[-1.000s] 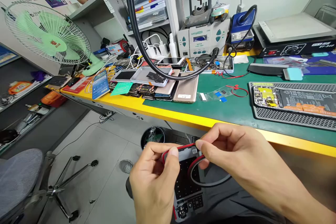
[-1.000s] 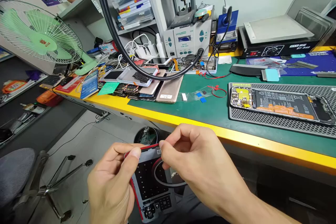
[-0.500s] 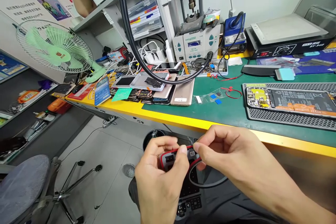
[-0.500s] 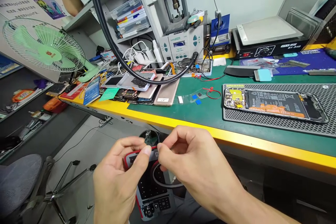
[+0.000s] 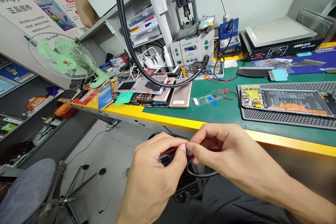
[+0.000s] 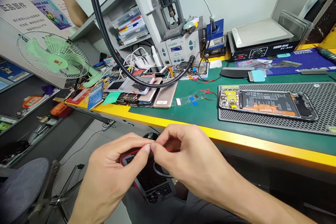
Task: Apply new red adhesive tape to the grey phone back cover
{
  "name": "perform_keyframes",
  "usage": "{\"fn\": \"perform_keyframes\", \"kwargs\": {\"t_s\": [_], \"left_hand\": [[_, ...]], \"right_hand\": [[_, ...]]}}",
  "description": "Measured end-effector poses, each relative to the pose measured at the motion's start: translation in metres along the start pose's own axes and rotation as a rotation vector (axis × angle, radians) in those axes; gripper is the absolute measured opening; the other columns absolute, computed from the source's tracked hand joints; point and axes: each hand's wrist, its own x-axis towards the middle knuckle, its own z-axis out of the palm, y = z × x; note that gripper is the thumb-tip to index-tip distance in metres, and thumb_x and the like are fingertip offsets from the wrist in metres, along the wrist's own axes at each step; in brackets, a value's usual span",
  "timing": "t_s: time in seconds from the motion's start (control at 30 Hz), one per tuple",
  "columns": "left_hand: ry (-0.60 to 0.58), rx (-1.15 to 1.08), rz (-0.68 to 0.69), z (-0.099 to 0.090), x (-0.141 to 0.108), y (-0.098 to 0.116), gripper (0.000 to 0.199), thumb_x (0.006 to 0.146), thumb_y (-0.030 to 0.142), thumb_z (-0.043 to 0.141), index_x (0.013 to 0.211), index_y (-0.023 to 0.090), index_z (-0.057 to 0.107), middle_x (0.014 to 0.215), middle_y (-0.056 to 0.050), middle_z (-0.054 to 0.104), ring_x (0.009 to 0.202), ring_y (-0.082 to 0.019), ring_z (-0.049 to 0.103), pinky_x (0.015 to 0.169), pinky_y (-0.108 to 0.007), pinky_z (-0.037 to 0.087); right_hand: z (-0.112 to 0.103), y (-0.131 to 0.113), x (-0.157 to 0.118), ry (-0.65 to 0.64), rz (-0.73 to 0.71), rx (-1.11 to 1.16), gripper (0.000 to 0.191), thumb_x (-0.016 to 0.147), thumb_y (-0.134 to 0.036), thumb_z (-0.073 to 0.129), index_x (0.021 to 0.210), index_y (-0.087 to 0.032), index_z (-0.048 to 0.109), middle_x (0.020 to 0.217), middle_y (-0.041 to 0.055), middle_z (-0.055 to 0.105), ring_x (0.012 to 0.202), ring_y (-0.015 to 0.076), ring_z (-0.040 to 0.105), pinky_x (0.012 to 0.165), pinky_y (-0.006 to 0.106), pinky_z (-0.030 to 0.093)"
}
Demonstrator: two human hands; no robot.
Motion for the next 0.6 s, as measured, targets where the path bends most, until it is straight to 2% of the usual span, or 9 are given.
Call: {"fn": "perform_keyframes", "kwargs": {"t_s": [0.13, 0.3, 0.37, 0.5, 0.6], "left_hand": [[0.06, 0.007, -0.092, 0.001, -0.008, -0.003, 0.015, 0.09, 0.024, 0.068, 0.077, 0.023, 0.077, 0.073, 0.002, 0.075, 0.063, -0.013, 0.069, 0.059, -0.019, 0.053], [0.175, -0.004, -0.1, 0.001, -0.016, -0.009, 0.012, 0.087, 0.023, 0.069, 0.075, 0.023, 0.072, 0.069, 0.004, 0.071, 0.059, -0.011, 0.066, 0.057, -0.016, 0.052], [0.176, -0.062, -0.116, 0.002, -0.017, -0.009, 0.011, 0.086, 0.021, 0.069, 0.075, 0.022, 0.071, 0.067, 0.004, 0.07, 0.056, -0.01, 0.065, 0.053, -0.014, 0.05], [0.195, -0.145, -0.15, 0.004, -0.018, -0.007, 0.011, 0.083, 0.019, 0.07, 0.072, 0.022, 0.07, 0.066, 0.005, 0.069, 0.055, -0.009, 0.064, 0.053, -0.013, 0.05], [0.185, -0.19, -0.177, 0.005, -0.019, -0.005, 0.01, 0.082, 0.019, 0.071, 0.072, 0.022, 0.071, 0.067, 0.004, 0.071, 0.052, -0.008, 0.062, 0.052, -0.014, 0.05]], "right_hand": [[-0.009, -0.003, -0.003, -0.053, 0.038, -0.136, 0.025, 0.093, -0.045, 0.067, 0.094, -0.022, 0.079, 0.076, 0.0005, 0.072, 0.061, 0.0139, 0.051, 0.053, 0.025, 0.039], [-0.013, -0.006, -0.006, 0.062, -0.051, -0.325, 0.025, 0.09, -0.041, 0.066, 0.079, -0.023, 0.079, 0.065, -0.0006, 0.064, 0.055, 0.0134, 0.046, 0.047, 0.026, 0.032], [-0.014, -0.006, -0.007, 0.061, -0.068, -0.256, 0.021, 0.088, -0.036, 0.068, 0.075, -0.023, 0.077, 0.067, -0.0003, 0.067, 0.058, 0.0143, 0.052, 0.049, 0.025, 0.036], [-0.014, -0.004, -0.007, -0.038, -0.012, 0.012, 0.01, 0.084, -0.023, 0.07, 0.073, -0.022, 0.071, 0.065, -0.0011, 0.072, 0.063, 0.0161, 0.065, 0.059, 0.024, 0.048], [-0.016, 0.001, -0.003, -0.11, 0.019, 0.124, 0.013, 0.086, -0.02, 0.07, 0.074, -0.023, 0.067, 0.065, 0.0008, 0.076, 0.082, 0.0215, 0.075, 0.074, 0.027, 0.054]]}}
